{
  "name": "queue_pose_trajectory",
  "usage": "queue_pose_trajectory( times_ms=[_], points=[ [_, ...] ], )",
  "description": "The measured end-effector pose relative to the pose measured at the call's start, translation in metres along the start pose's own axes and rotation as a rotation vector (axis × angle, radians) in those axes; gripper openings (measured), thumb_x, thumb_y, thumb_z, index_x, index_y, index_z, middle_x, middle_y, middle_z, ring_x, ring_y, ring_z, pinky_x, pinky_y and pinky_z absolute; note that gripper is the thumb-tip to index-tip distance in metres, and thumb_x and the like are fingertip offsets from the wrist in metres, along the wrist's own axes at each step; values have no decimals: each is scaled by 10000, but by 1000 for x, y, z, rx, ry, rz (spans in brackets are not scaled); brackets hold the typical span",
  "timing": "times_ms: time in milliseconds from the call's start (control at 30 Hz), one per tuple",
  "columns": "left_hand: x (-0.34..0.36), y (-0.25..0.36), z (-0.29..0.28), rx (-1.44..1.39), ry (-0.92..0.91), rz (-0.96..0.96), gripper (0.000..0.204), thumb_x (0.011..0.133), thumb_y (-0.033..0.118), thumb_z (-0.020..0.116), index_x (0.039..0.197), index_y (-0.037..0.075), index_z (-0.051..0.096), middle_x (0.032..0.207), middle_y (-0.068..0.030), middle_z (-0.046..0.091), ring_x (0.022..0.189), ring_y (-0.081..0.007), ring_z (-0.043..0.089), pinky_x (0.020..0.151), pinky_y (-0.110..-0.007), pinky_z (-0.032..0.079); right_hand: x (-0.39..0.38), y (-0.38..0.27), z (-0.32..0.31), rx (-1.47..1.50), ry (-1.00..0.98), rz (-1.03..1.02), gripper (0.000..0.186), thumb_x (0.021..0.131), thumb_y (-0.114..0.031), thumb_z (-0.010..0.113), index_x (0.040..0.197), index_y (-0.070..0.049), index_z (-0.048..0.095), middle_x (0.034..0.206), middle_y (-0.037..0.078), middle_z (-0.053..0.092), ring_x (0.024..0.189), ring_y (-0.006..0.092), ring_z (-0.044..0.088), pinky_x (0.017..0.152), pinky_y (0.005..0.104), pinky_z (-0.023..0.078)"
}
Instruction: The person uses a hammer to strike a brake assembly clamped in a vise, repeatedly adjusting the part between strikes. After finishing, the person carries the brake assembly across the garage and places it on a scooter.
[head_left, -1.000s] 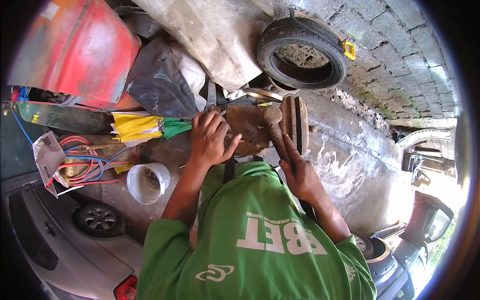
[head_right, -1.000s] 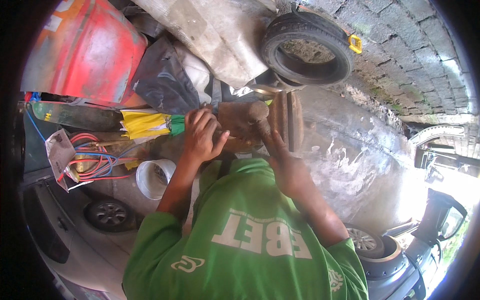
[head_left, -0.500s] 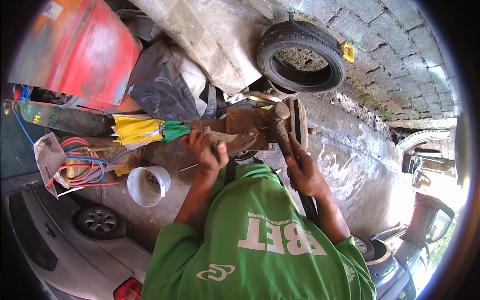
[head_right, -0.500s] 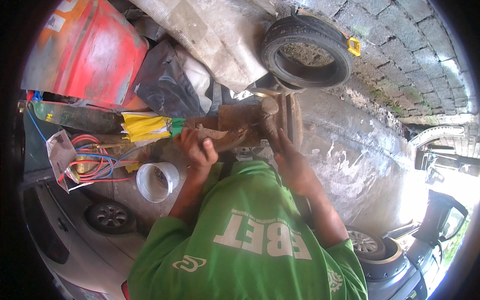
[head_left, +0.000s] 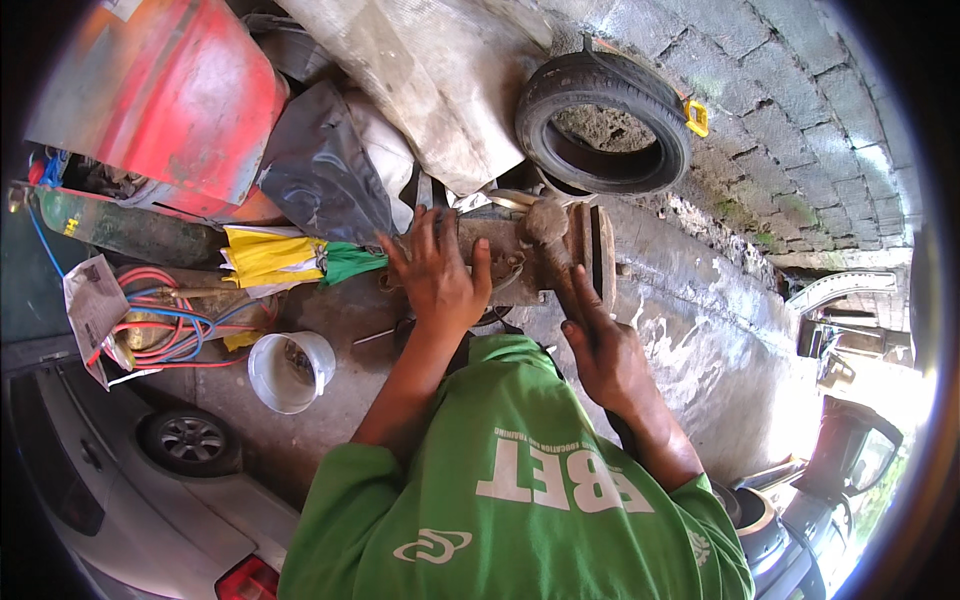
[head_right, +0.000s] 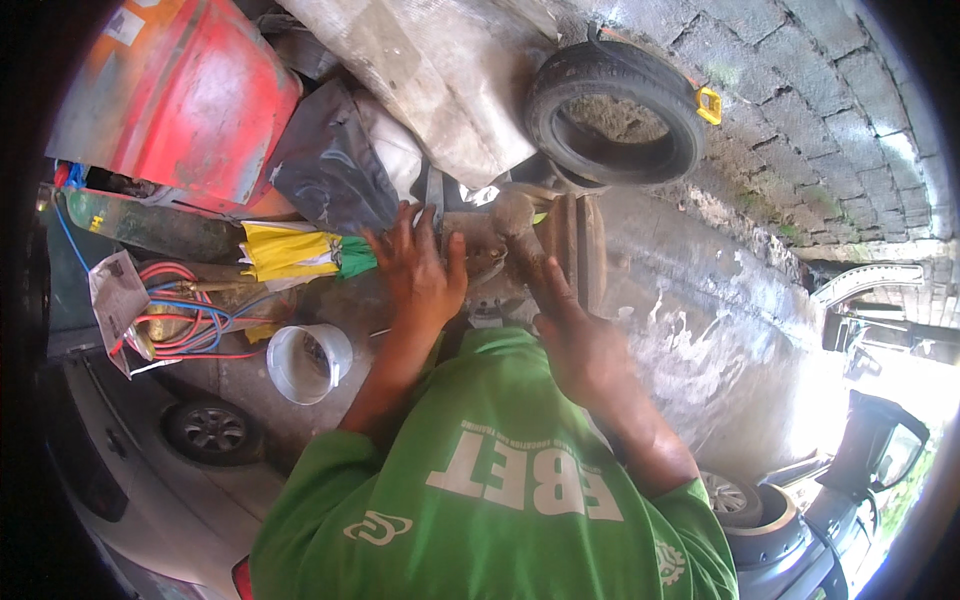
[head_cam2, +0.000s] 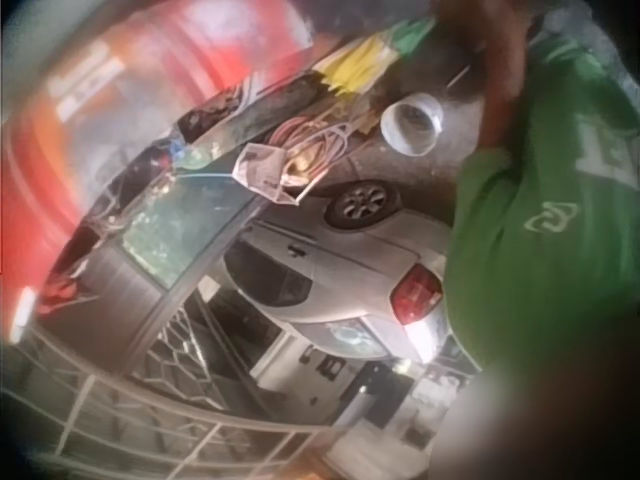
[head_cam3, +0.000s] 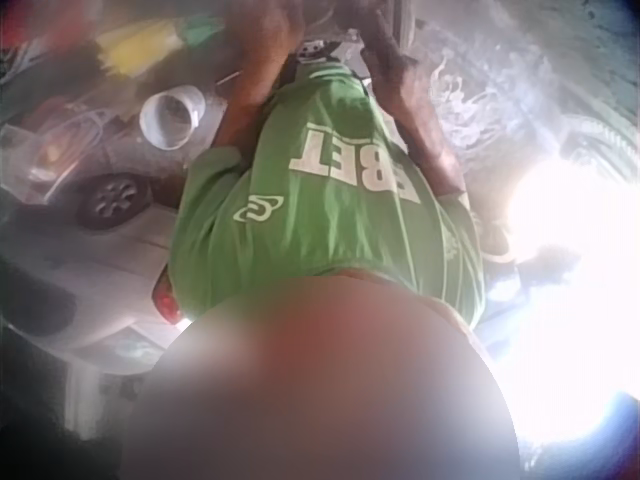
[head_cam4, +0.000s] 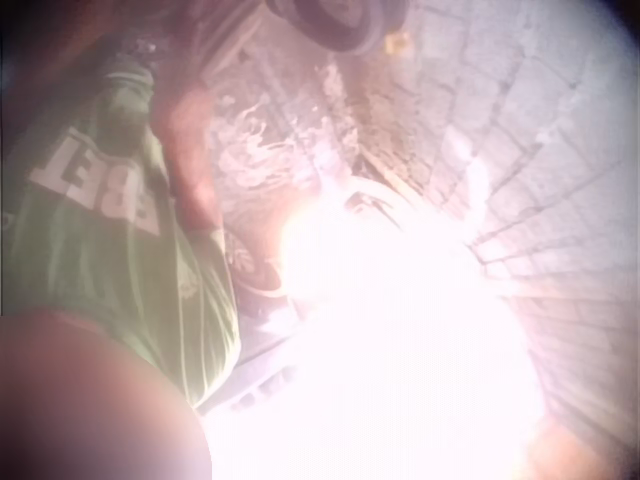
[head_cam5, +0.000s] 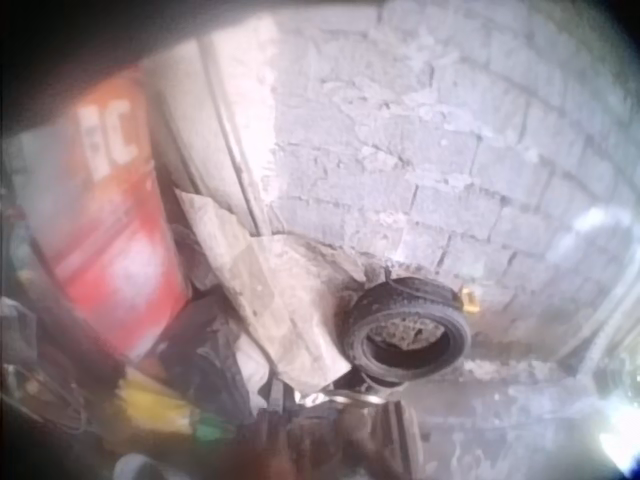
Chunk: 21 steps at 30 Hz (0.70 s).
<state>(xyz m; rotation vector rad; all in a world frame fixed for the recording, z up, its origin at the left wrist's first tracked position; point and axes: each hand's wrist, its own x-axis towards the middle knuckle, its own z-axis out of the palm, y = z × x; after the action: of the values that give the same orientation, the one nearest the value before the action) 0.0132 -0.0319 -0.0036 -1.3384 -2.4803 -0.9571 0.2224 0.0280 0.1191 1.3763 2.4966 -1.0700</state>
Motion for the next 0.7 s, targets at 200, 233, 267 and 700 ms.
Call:
queue_pose_trajectory(
  times_ms=[200,233,267,700],
  points=[
    [5,8,9,120,-138,-88,650,985,459,469,1443,0,517,1531,-274,412,1489,-424,293,1198,-660,120,-3,-11,-18,14,68,77,651,1000,-234,588,1594,-208,324,718,229,661,664,335,690,707,462,532],
    [6,8,9,134,-137,-82,647,986,461,465,1439,1,521,1530,-273,414,1487,-424,296,1198,-660,121,-11,-14,-31,51,118,75,661,1005,-299,567,1595,-166,301,726,190,653,636,284,649,665,420,508],
    [6,8,9,149,-131,-76,644,987,462,461,1435,3,526,1529,-272,416,1485,-425,300,1197,-660,123,-21,-18,-43,153,208,7,687,1010,-364,547,1596,-125,279,733,151,644,608,234,607,622,378,484],
    [2,13,11,148,-206,-200,652,1007,470,419,1428,-13,538,1596,-257,336,1513,-441,222,1203,-638,131,9,5,21,28,53,-210,655,1008,-194,549,1599,-126,274,1106,353,648,744,472,675,665,497,538]
  ],
)
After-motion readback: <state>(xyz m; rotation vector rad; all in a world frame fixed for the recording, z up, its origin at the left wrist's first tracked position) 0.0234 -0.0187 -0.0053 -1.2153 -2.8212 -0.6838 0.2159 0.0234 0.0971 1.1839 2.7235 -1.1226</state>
